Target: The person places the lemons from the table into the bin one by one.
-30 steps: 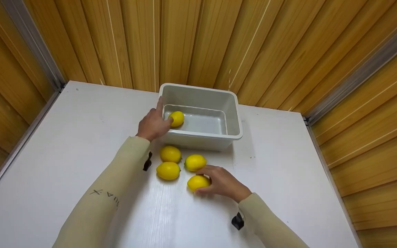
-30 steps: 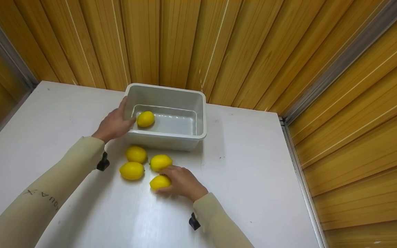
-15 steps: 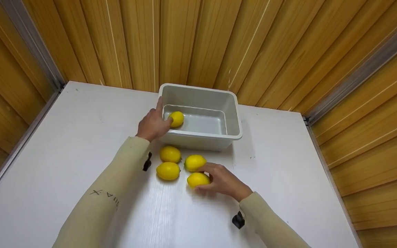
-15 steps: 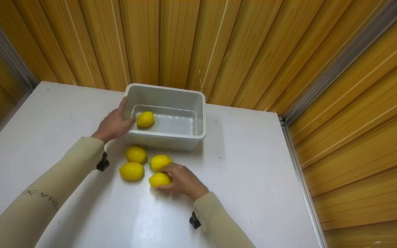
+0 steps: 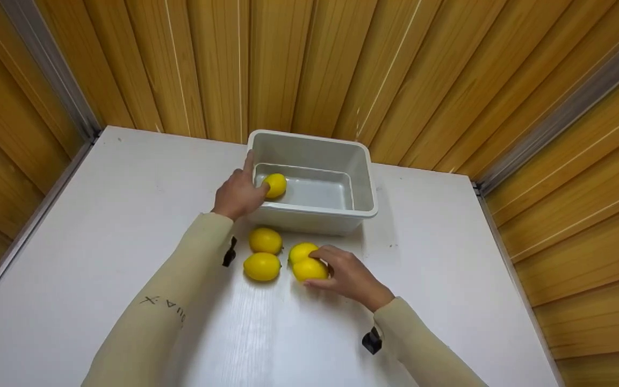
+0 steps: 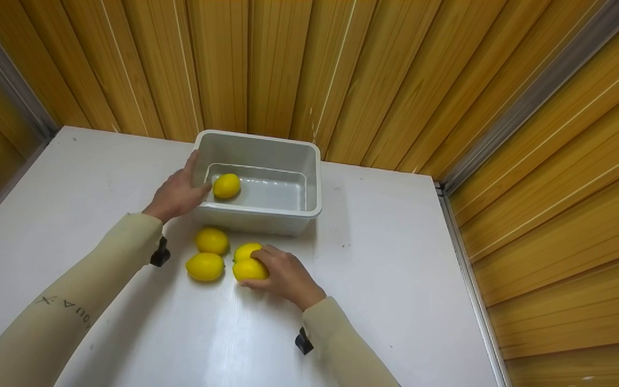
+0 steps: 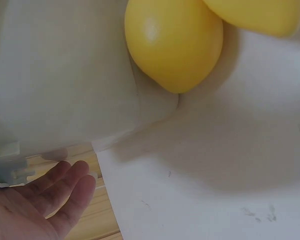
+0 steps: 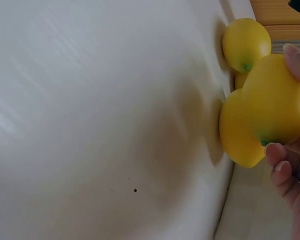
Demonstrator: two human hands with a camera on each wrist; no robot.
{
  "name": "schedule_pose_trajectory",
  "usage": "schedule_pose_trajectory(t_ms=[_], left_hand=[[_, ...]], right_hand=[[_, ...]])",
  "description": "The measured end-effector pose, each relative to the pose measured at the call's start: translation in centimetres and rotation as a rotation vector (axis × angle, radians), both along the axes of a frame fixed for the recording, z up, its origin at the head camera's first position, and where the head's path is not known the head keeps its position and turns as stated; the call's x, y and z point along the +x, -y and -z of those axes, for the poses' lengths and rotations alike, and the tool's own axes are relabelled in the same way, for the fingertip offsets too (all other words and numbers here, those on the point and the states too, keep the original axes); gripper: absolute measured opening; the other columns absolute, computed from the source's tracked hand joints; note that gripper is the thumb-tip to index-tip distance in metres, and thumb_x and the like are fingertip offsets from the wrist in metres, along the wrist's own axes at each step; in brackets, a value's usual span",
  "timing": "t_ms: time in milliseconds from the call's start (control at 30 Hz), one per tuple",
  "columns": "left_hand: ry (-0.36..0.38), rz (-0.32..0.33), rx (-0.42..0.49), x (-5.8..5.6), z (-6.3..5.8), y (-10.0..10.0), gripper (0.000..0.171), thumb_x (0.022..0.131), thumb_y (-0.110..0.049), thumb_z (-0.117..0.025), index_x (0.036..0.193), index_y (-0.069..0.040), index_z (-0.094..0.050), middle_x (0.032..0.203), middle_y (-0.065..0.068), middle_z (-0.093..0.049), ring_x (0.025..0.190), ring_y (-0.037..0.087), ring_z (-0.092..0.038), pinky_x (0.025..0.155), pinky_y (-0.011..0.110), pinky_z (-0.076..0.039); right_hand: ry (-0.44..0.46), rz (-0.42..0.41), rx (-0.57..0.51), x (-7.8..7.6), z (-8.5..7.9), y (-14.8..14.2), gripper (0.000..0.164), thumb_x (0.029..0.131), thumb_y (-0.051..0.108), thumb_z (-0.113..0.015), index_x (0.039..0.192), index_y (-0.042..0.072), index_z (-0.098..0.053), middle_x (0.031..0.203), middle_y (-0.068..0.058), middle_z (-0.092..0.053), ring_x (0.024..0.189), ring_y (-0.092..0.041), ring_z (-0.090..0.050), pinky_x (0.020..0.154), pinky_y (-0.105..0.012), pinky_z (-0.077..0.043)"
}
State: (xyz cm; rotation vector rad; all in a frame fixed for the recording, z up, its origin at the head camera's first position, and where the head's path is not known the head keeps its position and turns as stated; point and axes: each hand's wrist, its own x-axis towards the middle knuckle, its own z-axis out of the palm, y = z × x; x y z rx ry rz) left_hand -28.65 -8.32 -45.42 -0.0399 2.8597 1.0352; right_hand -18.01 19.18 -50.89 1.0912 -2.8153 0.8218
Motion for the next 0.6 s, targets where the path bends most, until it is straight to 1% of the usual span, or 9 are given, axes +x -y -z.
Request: schedule_pose_trajectory(t_ms=[133,333,467,600], left_hand=[[0.000,0.000,0.003,-0.01,-0.06,-0.03,0.086,0.091,-0.044,-0.050,0.156,-0.028,0.003,0.134,0.019,-0.048,0.113,0.033,-0.053,0.107,0.052,-0.041],[-0.004,0.000,-0.003,-0.05,-0.03,-0.05,0.085,0.092,-0.044,-0.050,0.156,-0.028,0.003,0.133,0.020,-0.049,0.112,0.033,-0.053,0.106,0.052,-0.041],[0.007,-0.007,0.004,-0.05,-0.04,-0.09,0.085,0.092,-0.043,-0.050,0.156,-0.029,0.004,0.135,0.019,-0.048,0.114,0.033,-0.053,0.107,0.052,-0.040],[0.011,-0.007,-0.002,-0.10,-0.01,-0.14,0.088,0.090,-0.044,-0.052,0.156,-0.028,0.005,0.138,0.019,-0.047,0.117,0.034,-0.053,0.108,0.053,-0.040]], right_hand=[[-0.020,-0.001,-0.017,-0.06,-0.19,0.02,0.052,0.079,0.052,-0.071,0.115,0.014,-0.065,0.106,0.002,-0.066,0.088,-0.009,-0.058,0.079,-0.025,-0.053],[-0.045,0.018,-0.029,-0.17,-0.41,0.06,0.054,0.080,0.055,-0.069,0.116,0.015,-0.064,0.105,0.003,-0.067,0.077,-0.007,-0.054,0.067,-0.021,-0.050],[-0.085,0.029,-0.040,-0.28,-0.56,0.06,0.054,0.080,0.051,-0.071,0.118,0.014,-0.064,0.107,0.002,-0.066,0.076,-0.007,-0.053,0.066,-0.021,-0.051],[-0.129,0.026,-0.085,-0.41,-0.78,0.09,0.051,0.079,0.045,-0.076,0.118,0.015,-0.062,0.106,0.003,-0.063,0.076,-0.007,-0.053,0.064,-0.025,-0.053]])
